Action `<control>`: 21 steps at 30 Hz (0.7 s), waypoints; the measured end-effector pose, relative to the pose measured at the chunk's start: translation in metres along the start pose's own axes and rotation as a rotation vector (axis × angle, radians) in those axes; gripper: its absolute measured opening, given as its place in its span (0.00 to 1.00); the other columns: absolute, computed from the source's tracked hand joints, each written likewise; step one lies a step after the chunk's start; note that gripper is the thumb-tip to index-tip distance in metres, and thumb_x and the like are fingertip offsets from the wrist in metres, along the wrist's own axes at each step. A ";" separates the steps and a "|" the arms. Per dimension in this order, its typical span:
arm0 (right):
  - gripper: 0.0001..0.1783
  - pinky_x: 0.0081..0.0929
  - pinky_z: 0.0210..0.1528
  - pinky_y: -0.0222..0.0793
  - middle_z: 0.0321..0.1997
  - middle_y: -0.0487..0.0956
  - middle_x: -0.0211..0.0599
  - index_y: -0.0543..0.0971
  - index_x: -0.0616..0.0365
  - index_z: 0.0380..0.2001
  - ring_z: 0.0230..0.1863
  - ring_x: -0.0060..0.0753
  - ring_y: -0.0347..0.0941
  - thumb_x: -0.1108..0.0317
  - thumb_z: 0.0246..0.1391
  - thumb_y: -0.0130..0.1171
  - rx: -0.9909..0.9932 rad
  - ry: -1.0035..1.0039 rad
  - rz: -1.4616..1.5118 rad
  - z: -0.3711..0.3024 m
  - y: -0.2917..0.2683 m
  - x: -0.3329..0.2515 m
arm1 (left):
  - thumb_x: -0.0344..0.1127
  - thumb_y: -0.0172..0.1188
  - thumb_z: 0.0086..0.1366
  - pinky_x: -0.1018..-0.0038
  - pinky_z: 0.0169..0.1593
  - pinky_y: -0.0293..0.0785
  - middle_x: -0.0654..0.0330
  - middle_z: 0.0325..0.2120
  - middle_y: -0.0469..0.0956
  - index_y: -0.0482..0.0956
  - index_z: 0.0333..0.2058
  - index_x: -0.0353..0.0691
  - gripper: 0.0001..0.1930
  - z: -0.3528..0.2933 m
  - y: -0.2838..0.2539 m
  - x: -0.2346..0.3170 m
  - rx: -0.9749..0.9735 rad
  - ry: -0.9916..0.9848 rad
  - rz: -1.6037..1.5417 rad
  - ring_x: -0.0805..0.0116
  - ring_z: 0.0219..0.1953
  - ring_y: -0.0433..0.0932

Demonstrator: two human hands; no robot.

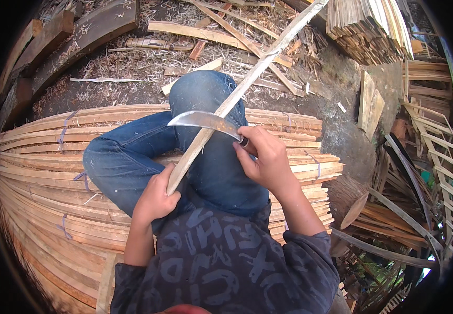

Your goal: The person sits cross-legged on the ground and uses a curved knife to shave thin strips from a long piece of wood. They hold the wood against their leg and repeatedly scrape the blade along its length to remove the outer layer.

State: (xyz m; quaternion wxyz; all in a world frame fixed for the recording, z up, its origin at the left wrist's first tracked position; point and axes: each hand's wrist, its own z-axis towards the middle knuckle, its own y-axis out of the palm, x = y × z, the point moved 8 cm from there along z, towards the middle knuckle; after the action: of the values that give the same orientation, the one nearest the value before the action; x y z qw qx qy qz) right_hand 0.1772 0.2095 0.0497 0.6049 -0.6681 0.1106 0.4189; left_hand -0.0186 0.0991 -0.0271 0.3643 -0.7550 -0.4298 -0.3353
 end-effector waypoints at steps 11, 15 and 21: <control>0.18 0.34 0.20 0.65 0.16 0.72 0.37 0.73 0.57 0.24 0.17 0.42 0.70 0.53 0.53 0.61 -0.059 -0.009 -0.467 -0.005 0.004 0.002 | 0.30 0.53 0.47 0.54 0.42 0.71 0.31 0.27 0.75 0.64 0.50 0.22 0.29 -0.005 0.011 0.003 -0.030 -0.037 -0.064 0.35 0.34 0.76; 0.23 0.36 0.19 0.64 0.13 0.72 0.41 0.71 0.59 0.19 0.16 0.45 0.72 0.51 0.55 0.58 0.083 0.183 -0.618 0.015 -0.032 0.034 | 0.28 0.51 0.47 0.53 0.38 0.67 0.31 0.26 0.72 0.65 0.41 0.26 0.20 -0.013 0.011 0.006 0.028 -0.086 -0.011 0.30 0.34 0.71; 0.28 0.38 0.20 0.67 0.13 0.72 0.44 0.71 0.60 0.16 0.17 0.47 0.73 0.44 0.50 0.61 -0.161 -0.006 -0.522 0.002 0.020 -0.006 | 0.29 0.52 0.48 0.50 0.39 0.67 0.30 0.26 0.72 0.65 0.40 0.26 0.19 -0.012 0.013 0.004 0.026 -0.077 -0.014 0.30 0.34 0.72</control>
State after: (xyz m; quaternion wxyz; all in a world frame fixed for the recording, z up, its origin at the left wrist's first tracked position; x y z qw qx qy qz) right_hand 0.1595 0.2042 0.0394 0.6378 -0.7187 -0.1006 0.2580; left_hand -0.0078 0.0856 -0.0210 0.3547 -0.7597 -0.4531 -0.3029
